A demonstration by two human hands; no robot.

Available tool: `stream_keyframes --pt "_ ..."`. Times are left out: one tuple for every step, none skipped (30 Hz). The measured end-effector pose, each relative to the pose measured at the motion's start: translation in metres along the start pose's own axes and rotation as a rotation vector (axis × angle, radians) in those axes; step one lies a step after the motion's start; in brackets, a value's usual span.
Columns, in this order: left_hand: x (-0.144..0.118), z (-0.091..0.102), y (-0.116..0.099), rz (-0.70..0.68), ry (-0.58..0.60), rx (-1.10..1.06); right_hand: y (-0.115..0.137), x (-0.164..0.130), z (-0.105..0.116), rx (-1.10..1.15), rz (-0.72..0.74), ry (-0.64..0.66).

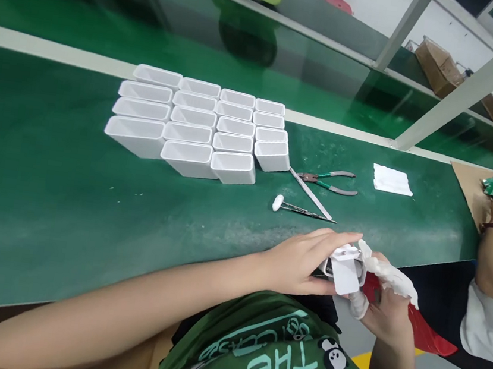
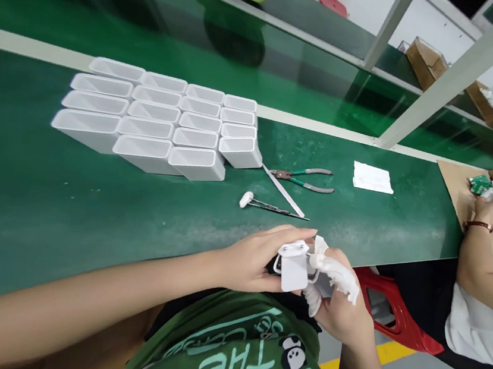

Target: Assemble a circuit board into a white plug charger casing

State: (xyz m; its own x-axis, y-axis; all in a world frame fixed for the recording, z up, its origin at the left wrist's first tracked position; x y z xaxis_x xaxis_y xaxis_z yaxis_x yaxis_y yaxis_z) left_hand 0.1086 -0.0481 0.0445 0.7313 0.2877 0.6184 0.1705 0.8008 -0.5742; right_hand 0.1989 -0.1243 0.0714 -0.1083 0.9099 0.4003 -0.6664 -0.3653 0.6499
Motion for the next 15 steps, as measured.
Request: stream_keyframes --pt "-0.001 0.002 0.0 -0.005 -0.022 -0.006 0.004 0.003 0.001 0.016 0.017 -0.021" --pt "-0.003 0.003 0.0 -0.013 -0.046 -0.011 0.007 0.005 0.003 0.03 0.038 -0.05" --pt "-0.003 0.005 -0.001 -0.025 -0.069 -0.018 0.009 0.007 0.004 0.045 0.059 -0.082" --pt "-0.004 0.007 -0.001 -0.039 -0.09 -0.024 0.009 0.007 0.004 0.06 0.079 -0.116" --pt "-0.005 0.009 -0.002 -0.053 -0.112 -0.032 0.008 0.006 0.005 0.074 0.088 -0.144" --pt "-0.005 0.01 -0.003 -0.068 -0.133 -0.041 0.005 0.004 0.004 0.087 0.078 -0.16" --pt "-0.005 0.012 -0.004 -0.082 -0.152 -0.051 0.001 0.002 0.003 0.096 0.062 -0.173" --pt "-0.005 0.013 -0.005 -0.094 -0.171 -0.061 -0.003 -0.001 0.001 0.097 0.041 -0.178" --pt "-0.005 0.015 -0.006 -0.101 -0.189 -0.07 -0.006 -0.004 0.0 0.095 0.025 -0.185" --pt "-0.006 0.016 -0.005 -0.102 -0.198 -0.08 -0.009 -0.007 -0.001 0.09 0.017 -0.2" --pt "-0.006 0.016 -0.005 -0.098 -0.202 -0.089 -0.01 -0.01 -0.001 0.083 0.013 -0.219" --pt "-0.006 0.015 -0.004 -0.09 -0.204 -0.097 -0.011 -0.012 -0.001 0.077 0.014 -0.239" --pt "-0.006 0.015 -0.003 -0.08 -0.203 -0.104 -0.012 -0.013 0.0 0.083 0.01 -0.253" --pt "-0.007 0.013 -0.002 -0.067 -0.197 -0.109 -0.013 -0.014 0.0 0.107 -0.004 -0.26" --pt "-0.007 0.012 -0.002 -0.054 -0.192 -0.116 -0.015 -0.013 0.003 0.153 -0.016 -0.277"
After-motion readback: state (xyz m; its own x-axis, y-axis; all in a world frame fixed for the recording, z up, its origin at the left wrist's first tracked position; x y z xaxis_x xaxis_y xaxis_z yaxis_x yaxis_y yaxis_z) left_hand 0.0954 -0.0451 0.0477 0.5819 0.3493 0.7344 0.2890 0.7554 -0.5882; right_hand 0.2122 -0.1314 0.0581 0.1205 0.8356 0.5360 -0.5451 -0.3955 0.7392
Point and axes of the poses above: each hand's wrist, its own x-axis towards the middle knuckle, its own z-axis out of the back of the hand, y = z × x, the point moved 9 cm from there along x, towards the middle knuckle, and after that the axes turned 12 degrees about x, right-handed, at the moved point
